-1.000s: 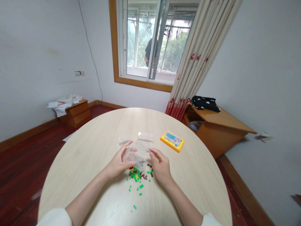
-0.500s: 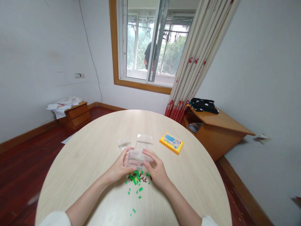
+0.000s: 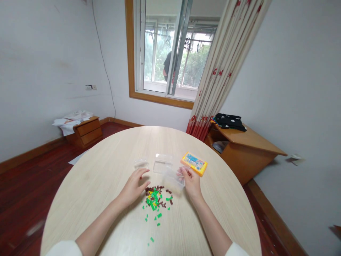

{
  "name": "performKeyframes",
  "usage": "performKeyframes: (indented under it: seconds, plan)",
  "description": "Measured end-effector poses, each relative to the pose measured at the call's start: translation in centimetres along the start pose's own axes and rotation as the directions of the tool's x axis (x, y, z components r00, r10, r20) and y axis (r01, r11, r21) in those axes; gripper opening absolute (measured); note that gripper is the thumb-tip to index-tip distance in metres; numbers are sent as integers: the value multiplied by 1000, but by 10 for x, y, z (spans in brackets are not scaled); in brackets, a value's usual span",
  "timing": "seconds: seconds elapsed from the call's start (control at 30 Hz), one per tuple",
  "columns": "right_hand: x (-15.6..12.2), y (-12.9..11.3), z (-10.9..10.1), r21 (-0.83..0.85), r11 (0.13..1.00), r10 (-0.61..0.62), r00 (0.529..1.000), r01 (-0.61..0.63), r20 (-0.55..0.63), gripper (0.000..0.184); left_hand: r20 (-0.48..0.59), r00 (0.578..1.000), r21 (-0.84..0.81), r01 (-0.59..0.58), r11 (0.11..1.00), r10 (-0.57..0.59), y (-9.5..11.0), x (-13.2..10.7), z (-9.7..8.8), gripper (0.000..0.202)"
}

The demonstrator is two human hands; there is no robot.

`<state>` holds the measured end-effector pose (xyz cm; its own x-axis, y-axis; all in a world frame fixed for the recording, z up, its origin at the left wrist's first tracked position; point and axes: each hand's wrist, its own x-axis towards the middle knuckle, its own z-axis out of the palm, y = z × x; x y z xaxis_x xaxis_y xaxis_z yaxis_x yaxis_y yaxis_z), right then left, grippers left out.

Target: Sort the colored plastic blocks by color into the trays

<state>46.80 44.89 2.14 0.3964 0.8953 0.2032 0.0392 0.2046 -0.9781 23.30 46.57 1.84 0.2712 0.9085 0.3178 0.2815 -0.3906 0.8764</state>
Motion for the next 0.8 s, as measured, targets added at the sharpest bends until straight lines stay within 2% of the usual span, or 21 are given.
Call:
performKeyframes:
  seconds: [0.07, 0.13, 0.2, 0.3, 0.4, 0.5, 0.57, 0.63, 0.8]
  plan:
    - [5, 1, -6, 17, 1000, 2, 1000, -2, -16, 35, -28, 999, 172, -38, 984, 43, -12, 3, -5, 29]
    - [7, -1, -6, 26, 1000, -8, 1000, 8, 25, 30, 5, 1000, 340, -11, 941, 9, -24, 6, -10, 20]
    - [6, -4, 3, 33, 999, -19, 994, 16, 110, 23, 22, 998, 482, 36, 876, -53, -33, 9, -17, 16]
    - [6, -9, 31, 51, 999, -27, 974, 16, 227, 17, -42, 994, 605, 103, 789, -98, -41, 14, -29, 19]
    - [11, -9, 63, 63, 998, -18, 962, 1, 274, 15, -125, 992, 663, 86, 744, -3, -46, 19, -37, 23]
    - [21, -3, 88, 68, 997, 15, 961, -36, 276, 15, -55, 993, 698, -35, 715, 102, -50, 21, -37, 27]
    - [26, 3, 99, 62, 996, 40, 962, -59, 269, 16, -5, 997, 718, -53, 694, 82, -52, 22, -37, 22]
    - [30, 9, 107, 43, 997, 56, 962, -70, 268, 16, -34, 999, 746, 11, 666, 21, -53, 24, -40, 18]
    - [37, 27, 134, -68, 997, 62, 957, -44, 285, 15, -240, 964, 769, 259, 584, -111, -58, 26, -64, 19]
